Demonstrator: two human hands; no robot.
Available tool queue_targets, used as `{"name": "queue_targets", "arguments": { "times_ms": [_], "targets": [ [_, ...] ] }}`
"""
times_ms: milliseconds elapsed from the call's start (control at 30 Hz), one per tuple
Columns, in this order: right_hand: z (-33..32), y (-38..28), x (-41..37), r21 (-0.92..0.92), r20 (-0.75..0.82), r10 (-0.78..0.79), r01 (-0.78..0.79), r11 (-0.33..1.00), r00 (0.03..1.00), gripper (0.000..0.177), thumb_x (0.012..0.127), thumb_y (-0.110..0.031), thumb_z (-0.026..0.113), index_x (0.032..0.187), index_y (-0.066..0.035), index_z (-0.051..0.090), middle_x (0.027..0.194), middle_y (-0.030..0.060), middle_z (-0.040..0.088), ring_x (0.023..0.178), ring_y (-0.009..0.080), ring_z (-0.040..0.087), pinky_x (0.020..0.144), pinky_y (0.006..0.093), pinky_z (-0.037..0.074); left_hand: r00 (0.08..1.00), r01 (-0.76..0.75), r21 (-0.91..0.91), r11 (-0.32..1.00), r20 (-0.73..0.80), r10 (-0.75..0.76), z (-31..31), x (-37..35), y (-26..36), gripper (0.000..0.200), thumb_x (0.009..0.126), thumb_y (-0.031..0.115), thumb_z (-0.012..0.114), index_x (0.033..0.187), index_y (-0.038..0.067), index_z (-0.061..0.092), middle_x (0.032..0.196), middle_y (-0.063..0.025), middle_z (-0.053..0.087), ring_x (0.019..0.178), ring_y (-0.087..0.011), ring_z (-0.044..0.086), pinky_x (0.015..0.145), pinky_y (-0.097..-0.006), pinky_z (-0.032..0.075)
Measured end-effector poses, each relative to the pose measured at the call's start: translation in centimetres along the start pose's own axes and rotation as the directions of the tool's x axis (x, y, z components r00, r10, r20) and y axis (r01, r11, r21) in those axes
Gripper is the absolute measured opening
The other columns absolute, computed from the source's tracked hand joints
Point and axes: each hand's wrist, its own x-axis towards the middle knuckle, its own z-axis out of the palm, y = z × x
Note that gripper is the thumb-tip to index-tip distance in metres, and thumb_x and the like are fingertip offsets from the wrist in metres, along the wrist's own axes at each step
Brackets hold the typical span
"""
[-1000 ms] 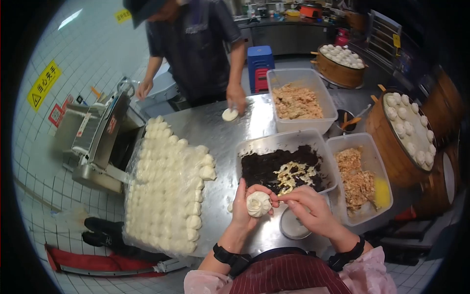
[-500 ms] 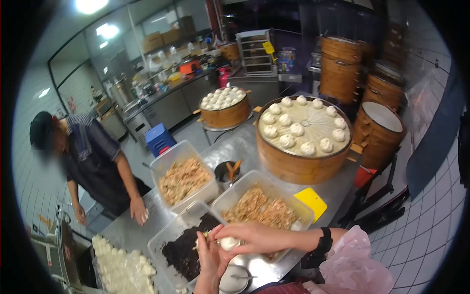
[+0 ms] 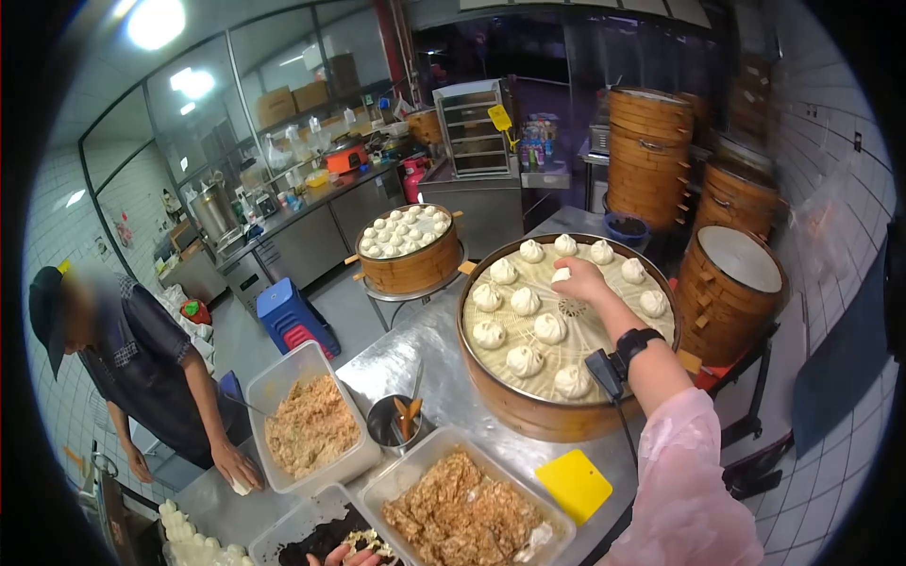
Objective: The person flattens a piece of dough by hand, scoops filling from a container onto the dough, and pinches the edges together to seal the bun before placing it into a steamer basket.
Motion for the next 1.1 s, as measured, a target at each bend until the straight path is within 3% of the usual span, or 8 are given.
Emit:
{"name": "queue_targets", "arguments": {
  "times_ms": [300, 433, 500, 600, 633, 733, 867, 1100],
  "targets": [
    [6.1, 4.5, 8.8, -0.273, 0.224, -0.095, 0.156, 0.949, 0.97, 0.058, 0.066, -0.031, 0.069, 0.117, -0.007, 0.057, 0.113, 0.0163, 0.06, 0.106, 0.0283, 0.057, 0.09, 0.0356, 0.044, 0.993, 0.021, -0.032, 0.999, -0.117, -0.024, 0.6, 3.2, -0.3, 0.065, 0.086, 0.06, 0.044, 0.116, 0.002, 0.052, 0.102, -0.0224, 0.062, 0.093, -0.0351, 0.062, 0.079, -0.0458, 0.052],
    [4.9, 2.1, 7.2, -0.089, 0.308, -0.017, 0.047, 0.995, 0.951, 0.07, 0.07, -0.036, 0.068, 0.13, -0.008, 0.046, 0.123, 0.0187, 0.054, 0.116, 0.0295, 0.051, 0.099, 0.0359, 0.038, 0.995, -0.008, -0.086, 0.996, -0.101, 0.0, -2.1, 3.4, -0.3, 0.066, 0.086, 0.061, 0.041, 0.116, 0.004, 0.052, 0.1, -0.0226, 0.062, 0.095, -0.0358, 0.061, 0.08, -0.0478, 0.052],
    [5.9, 3.7, 9.9, -0.635, 0.124, -0.056, 0.122, 0.763, 0.991, 0.066, 0.076, -0.035, 0.065, 0.131, -0.004, 0.044, 0.129, 0.0196, 0.049, 0.117, 0.0324, 0.049, 0.101, 0.0389, 0.036, 0.988, -0.083, -0.101, 0.991, -0.135, 0.069, -3.8, 2.6, -0.6, 0.063, 0.09, 0.06, 0.035, 0.112, 0.003, 0.053, 0.1, -0.0231, 0.061, 0.095, -0.0358, 0.061, 0.082, -0.0489, 0.051],
    [7.2, 9.0, 18.2, -0.309, 0.162, -0.426, 0.456, 0.835, 0.89, 0.053, 0.084, -0.028, 0.061, 0.129, -0.004, 0.046, 0.112, 0.0156, 0.059, 0.103, 0.0219, 0.057, 0.089, 0.032, 0.044, 0.928, -0.26, -0.127, 0.957, -0.305, 0.212, -3.6, -0.2, 1.9, 0.059, 0.094, 0.052, 0.034, 0.111, -0.002, 0.051, 0.101, -0.0236, 0.061, 0.093, -0.0343, 0.062, 0.084, -0.0427, 0.051],
    [6.7, 3.4, 15.8, 0.026, 0.323, -0.313, 0.322, 0.946, 0.893, 0.048, 0.087, -0.026, 0.058, 0.128, -0.004, 0.048, 0.107, 0.0106, 0.059, 0.09, 0.0133, 0.057, 0.078, 0.0273, 0.047, 0.907, -0.324, -0.128, 0.937, -0.326, 0.269, -4.8, -1.1, 2.3, 0.057, 0.094, 0.05, 0.034, 0.111, -0.001, 0.051, 0.101, -0.0235, 0.061, 0.093, -0.0342, 0.062, 0.082, -0.0425, 0.052],
    [10.1, -7.2, 10.3, 0.205, 0.294, -0.377, 0.327, 0.922, 0.878, 0.04, 0.089, -0.026, 0.057, 0.124, -0.009, 0.053, 0.093, -0.0026, 0.056, 0.072, 0.0048, 0.049, 0.061, 0.0205, 0.041, 0.841, -0.449, -0.144, 0.882, -0.4, 0.363, -9.4, -4.0, 2.9, 0.05, 0.094, 0.046, 0.038, 0.109, 0.0, 0.053, 0.099, -0.023, 0.062, 0.093, -0.034, 0.062, 0.077, -0.0409, 0.053],
    [12.7, -26.8, -10.2, 0.437, 0.539, -0.554, 0.353, 0.828, 0.634, 0.034, 0.089, -0.026, 0.056, 0.119, -0.01, 0.057, 0.086, -0.006, 0.055, 0.078, 0.0037, 0.049, 0.067, 0.0196, 0.04, 0.701, -0.542, -0.165, 0.824, -0.63, 0.335, -16.1, -7.3, 1.4, 0.034, 0.095, 0.033, 0.043, 0.104, 0.001, 0.052, 0.093, -0.0199, 0.063, 0.087, -0.0306, 0.064, 0.073, -0.0372, 0.054],
    [24.6, -42.1, -35.0, 0.697, 0.681, -0.73, 0.253, 0.671, 0.058, 0.04, 0.089, -0.024, 0.057, 0.12, 0.0, 0.053, 0.109, 0.0077, 0.059, 0.099, 0.0138, 0.055, 0.085, 0.0264, 0.044, 0.741, -0.479, -0.271, 0.835, -0.635, 0.219, -25.7, -10.2, 0.2, 0.029, 0.094, 0.024, 0.043, 0.109, -0.001, 0.048, 0.093, -0.0181, 0.062, 0.087, -0.0287, 0.064, 0.072, -0.0355, 0.053]
  ]
}}
